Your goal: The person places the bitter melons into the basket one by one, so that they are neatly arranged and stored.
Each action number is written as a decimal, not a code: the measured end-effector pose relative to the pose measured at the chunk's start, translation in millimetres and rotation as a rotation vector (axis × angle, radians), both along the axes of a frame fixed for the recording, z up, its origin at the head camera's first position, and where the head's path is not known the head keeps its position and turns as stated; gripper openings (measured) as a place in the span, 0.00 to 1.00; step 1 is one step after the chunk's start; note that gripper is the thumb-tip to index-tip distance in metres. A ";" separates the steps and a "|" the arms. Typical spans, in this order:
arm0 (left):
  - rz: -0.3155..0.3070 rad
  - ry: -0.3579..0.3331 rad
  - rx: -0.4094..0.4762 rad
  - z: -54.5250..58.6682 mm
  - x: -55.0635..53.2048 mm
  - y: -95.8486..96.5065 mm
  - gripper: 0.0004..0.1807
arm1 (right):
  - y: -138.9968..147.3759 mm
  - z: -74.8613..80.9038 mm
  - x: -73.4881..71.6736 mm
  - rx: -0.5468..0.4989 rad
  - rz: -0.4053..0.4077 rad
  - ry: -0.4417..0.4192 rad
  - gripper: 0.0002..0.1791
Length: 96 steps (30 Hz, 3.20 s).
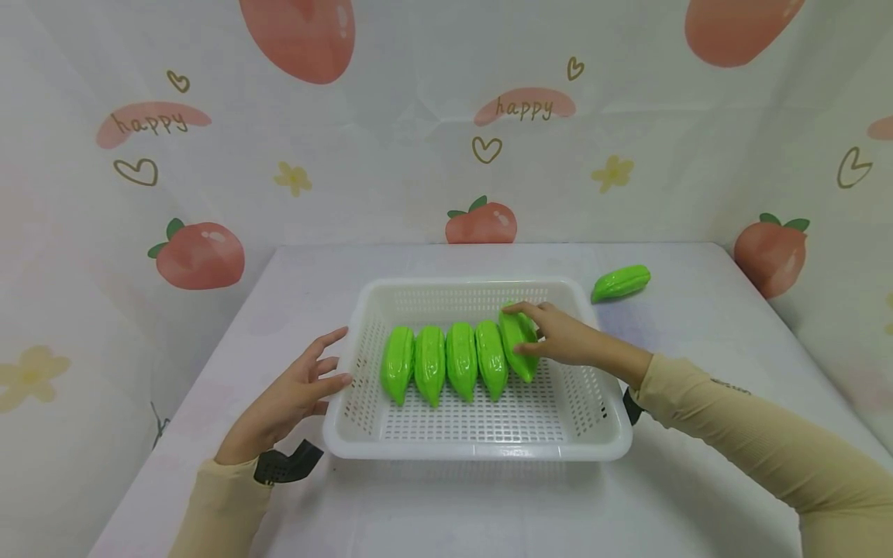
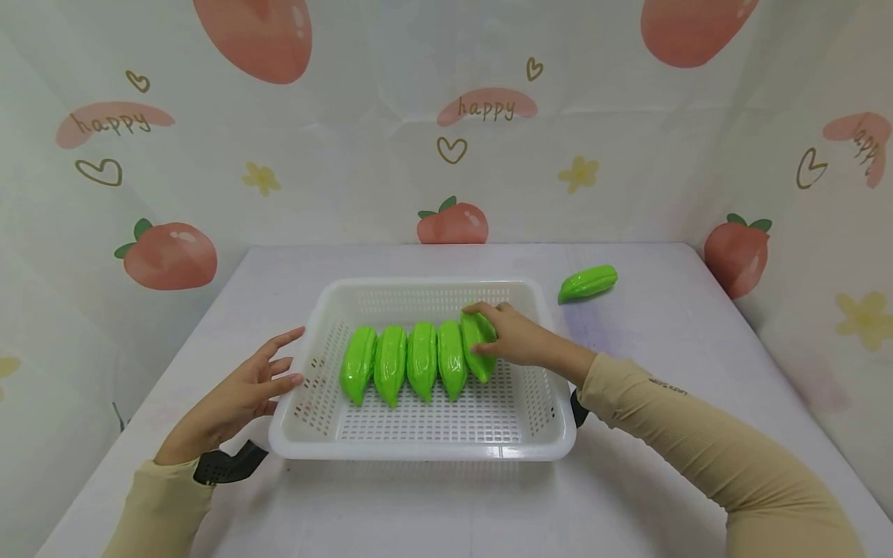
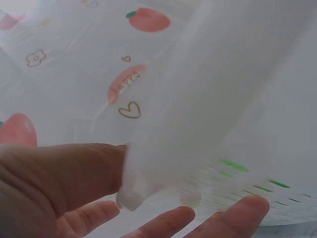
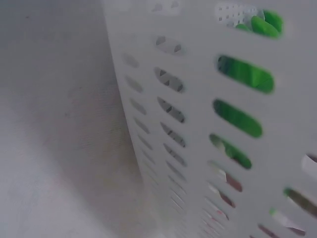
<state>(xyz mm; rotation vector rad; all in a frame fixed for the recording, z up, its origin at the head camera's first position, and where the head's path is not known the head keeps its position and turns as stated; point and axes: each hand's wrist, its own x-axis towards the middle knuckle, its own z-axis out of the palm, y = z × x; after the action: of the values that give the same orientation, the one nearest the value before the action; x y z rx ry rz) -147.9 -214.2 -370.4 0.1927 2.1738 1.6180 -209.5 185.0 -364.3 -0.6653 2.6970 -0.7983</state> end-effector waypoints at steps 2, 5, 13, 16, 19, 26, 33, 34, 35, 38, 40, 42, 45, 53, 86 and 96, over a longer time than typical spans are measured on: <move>0.000 0.000 -0.003 -0.6 -0.2 0.0 0.45 | -0.5 -0.1 0.1 0.025 -0.004 0.002 0.36; 0.002 0.001 -0.010 -1.2 -0.4 0.0 0.45 | -1.2 -0.1 0.2 0.057 0.001 0.002 0.36; 0.004 -0.007 -0.011 -1.3 -0.5 0.3 0.45 | -1.7 -0.7 0.4 0.076 0.009 -0.035 0.34; 0.007 -0.008 -0.011 -1.2 -0.4 0.4 0.45 | -2.1 -0.4 0.9 0.075 0.018 -0.043 0.33; 0.009 -0.010 -0.012 -1.3 -0.2 0.6 0.45 | -1.7 0.0 1.2 0.079 0.022 -0.049 0.33; 0.013 -0.009 -0.012 -1.4 0.1 0.9 0.46 | -2.5 1.0 1.6 0.101 0.009 -0.057 0.34; 0.013 -0.004 -0.017 -1.3 0.5 0.8 0.46 | -2.9 0.2 1.0 0.126 -0.009 -0.063 0.35; 0.012 -0.002 -0.019 -1.2 0.6 0.8 0.46 | -2.8 0.0 0.8 0.126 -0.008 -0.066 0.34; 0.011 -0.002 -0.019 -1.0 0.5 0.8 0.45 | -2.8 -0.3 0.5 0.126 -0.006 -0.068 0.34; 0.009 0.000 -0.019 -0.6 0.7 0.7 0.45 | -2.9 -0.3 0.0 0.125 0.006 -0.073 0.34; 0.009 -0.001 -0.019 -0.5 0.7 0.7 0.45 | -3.0 0.2 -0.1 0.131 0.009 -0.073 0.34; 0.010 0.000 -0.020 -0.5 0.7 0.7 0.45 | -2.9 0.3 -0.1 0.135 0.022 -0.068 0.34; 0.011 -0.002 -0.020 -0.5 0.7 0.8 0.45 | -2.9 0.7 0.1 0.144 0.027 -0.075 0.34; 0.020 -0.005 -0.019 -0.3 1.0 1.1 0.46 | -2.9 0.8 0.1 0.164 0.015 -0.097 0.35; 0.009 -0.002 -0.021 2.6 2.1 1.7 0.45 | -3.3 1.4 0.8 0.166 0.000 -0.116 0.36; 0.012 -0.004 -0.020 3.2 3.2 1.6 0.45 | -5.3 2.5 1.4 0.178 -0.011 -0.117 0.36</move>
<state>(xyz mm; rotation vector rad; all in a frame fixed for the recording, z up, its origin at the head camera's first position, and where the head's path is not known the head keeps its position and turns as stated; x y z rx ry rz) -144.7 -212.6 -367.2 0.1711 2.1912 1.6016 -208.1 179.8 -361.7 -0.5449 2.6279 -0.5721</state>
